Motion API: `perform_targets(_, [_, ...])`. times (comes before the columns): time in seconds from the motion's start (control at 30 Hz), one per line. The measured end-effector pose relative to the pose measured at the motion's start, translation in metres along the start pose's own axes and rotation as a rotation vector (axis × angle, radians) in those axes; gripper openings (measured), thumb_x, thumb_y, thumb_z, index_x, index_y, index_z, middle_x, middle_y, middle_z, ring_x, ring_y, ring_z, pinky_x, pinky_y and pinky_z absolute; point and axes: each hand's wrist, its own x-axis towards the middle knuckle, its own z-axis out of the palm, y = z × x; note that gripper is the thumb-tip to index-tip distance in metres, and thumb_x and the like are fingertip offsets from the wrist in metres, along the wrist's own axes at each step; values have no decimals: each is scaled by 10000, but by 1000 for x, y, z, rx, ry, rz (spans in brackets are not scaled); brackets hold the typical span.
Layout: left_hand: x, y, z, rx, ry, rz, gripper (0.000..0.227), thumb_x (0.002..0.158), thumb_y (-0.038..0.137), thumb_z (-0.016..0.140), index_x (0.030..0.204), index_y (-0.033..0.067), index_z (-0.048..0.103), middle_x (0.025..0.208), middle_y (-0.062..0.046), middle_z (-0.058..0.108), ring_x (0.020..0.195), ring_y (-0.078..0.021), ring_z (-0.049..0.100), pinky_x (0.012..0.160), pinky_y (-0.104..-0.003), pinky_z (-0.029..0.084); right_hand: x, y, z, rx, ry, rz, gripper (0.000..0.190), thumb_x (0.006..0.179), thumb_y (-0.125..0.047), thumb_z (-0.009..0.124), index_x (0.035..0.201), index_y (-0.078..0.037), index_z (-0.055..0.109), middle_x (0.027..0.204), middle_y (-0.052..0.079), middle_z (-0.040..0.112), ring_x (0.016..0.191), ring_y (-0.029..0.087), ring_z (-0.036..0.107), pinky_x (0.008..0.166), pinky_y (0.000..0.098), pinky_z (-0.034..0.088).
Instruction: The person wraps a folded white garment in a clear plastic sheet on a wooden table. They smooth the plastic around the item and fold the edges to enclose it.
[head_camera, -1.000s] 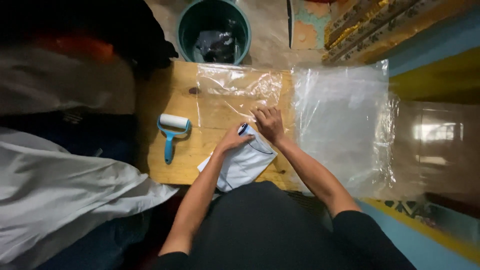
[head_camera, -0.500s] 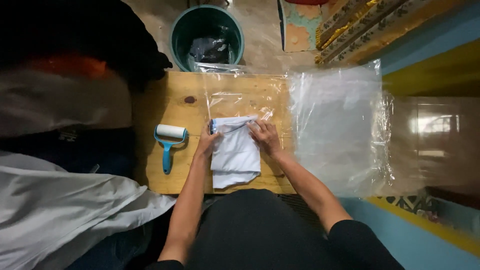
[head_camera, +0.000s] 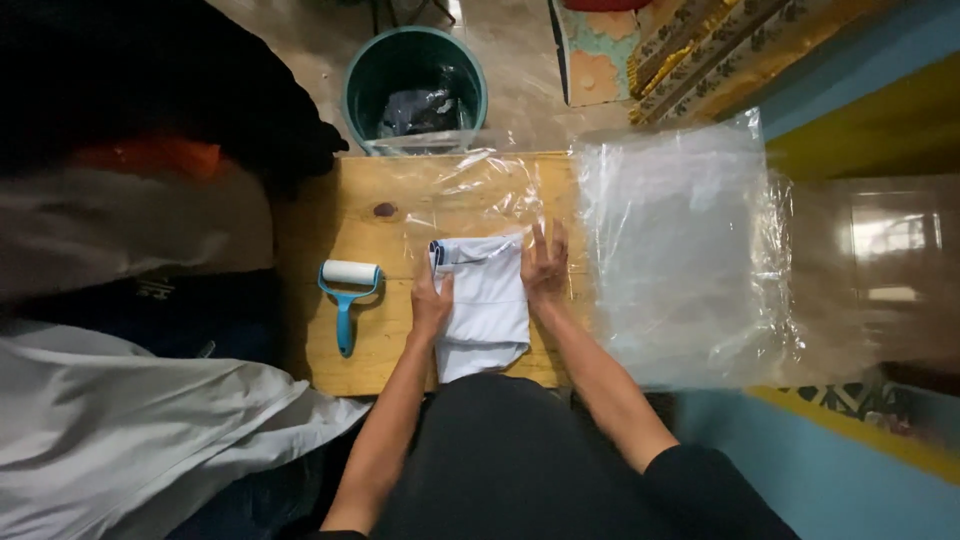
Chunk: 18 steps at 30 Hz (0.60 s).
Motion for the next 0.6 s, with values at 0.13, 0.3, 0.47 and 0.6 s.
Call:
perform_targets(0.13, [-3,-18,5,11,-28,-37,762,907,279,700,1574,60,405,1436,-326,534,1296,-493,535,1082,-556,456,-8,-1,7,60,-12,296,790,839,-543,763,1492,-160,539,1402,186,559,1237,386,604,1025,465,509])
perform_targets(0.3, [-13,-21,-5,57,-160,-103,1039,759,306,770,1645,180,243,1473,-322,500,1283,-513,544,1104,-585,444,37,-33,-30,267,-555,672,423,971,-450,657,1271,-155,699,1032,212,742,1034,443,699,889,557,547])
perform_targets(0.47, [-12,-22,-7,-82,-86,-122,977,757,248,777,1620,165,326,1497,-274,503,1321,-495,515,1101,-569,449,32,-14,8,188,-610,768,362,929,-528,651,1054,-220,795,912,94,775,949,358,745,827,490,577])
perform_targets(0.6, [-9,-40,4,-117,-51,-205,969,746,298,805,1612,263,371,1512,-156,533,1357,-388,526,1123,-479,462,36,-12,17,174,-636,806,721,743,-695,770,1304,-251,681,1173,73,753,1144,338,694,1005,494,536])
